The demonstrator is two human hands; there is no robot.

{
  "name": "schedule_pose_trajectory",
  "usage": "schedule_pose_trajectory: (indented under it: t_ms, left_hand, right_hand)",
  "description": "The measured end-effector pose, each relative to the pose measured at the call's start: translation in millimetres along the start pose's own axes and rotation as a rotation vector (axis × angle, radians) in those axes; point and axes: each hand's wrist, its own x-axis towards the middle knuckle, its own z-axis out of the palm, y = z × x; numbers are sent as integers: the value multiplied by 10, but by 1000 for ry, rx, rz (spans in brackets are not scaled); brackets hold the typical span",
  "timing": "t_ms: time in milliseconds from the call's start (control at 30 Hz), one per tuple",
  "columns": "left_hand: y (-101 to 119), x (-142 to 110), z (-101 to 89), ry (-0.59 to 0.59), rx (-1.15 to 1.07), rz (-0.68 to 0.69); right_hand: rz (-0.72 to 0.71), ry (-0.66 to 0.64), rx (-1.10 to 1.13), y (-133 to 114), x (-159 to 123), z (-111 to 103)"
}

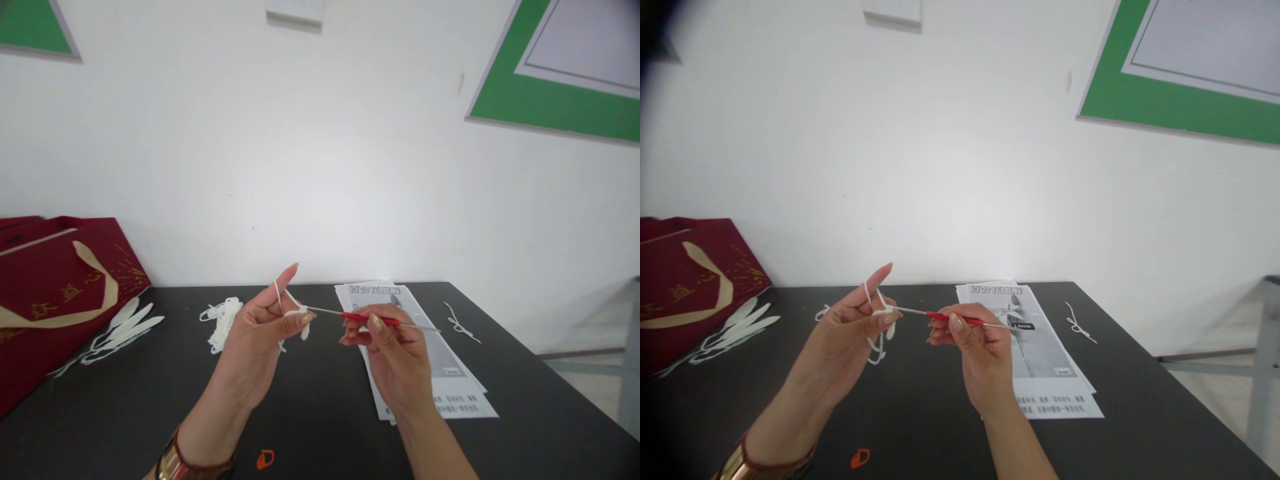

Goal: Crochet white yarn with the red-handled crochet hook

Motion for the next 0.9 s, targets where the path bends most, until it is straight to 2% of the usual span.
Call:
schedule_pose_trajectory:
  t_ms: [133,633,900]
  left_hand:
    - [0,1,-5,18,37,45]
    - [30,-34,76,113,197,190]
    - [21,-46,68,93,231,205]
  right_hand:
    - [29,5,21,-8,1,-14]
    - [-19,-21,-15,-78,24,-58]
    - [-63,-23,-57,-141,24,-49]
